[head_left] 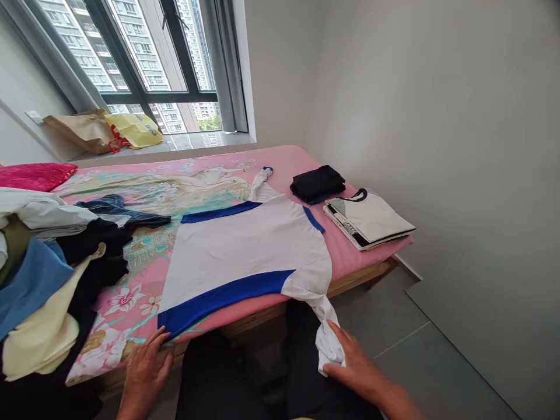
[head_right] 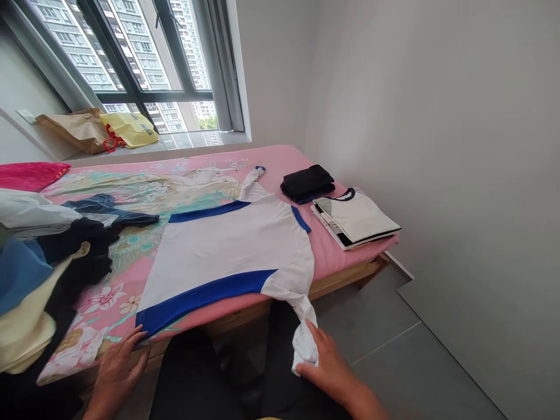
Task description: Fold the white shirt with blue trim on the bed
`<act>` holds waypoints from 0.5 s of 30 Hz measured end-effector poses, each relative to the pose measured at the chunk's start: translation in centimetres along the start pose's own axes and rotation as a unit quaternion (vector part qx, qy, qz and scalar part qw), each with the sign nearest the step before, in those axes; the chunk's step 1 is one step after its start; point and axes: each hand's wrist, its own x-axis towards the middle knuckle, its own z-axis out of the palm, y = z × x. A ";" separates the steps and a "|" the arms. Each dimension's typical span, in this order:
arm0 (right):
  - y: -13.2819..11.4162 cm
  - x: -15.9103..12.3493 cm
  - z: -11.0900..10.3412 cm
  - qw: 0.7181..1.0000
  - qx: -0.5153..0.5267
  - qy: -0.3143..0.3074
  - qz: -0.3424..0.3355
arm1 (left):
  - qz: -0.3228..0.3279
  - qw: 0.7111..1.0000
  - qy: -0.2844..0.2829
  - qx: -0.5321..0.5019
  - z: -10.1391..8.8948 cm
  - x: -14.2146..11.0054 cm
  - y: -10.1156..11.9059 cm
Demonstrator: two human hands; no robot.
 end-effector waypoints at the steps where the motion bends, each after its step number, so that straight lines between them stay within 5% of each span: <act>1: 0.4 -0.6 0.1 1.000 -0.014 -0.028 0.000 | -0.003 1.000 0.004 -0.007 -0.1 0.1 0.0; 10: 0.1 2.7 0.3 0.998 -0.032 0.054 -0.011 | -0.003 0.999 0.028 -0.026 -0.3 1.1 -0.9; 15: -2.1 6.5 -1.9 0.992 -0.071 -0.100 0.034 | -0.017 0.999 0.023 -0.022 -0.7 1.3 0.2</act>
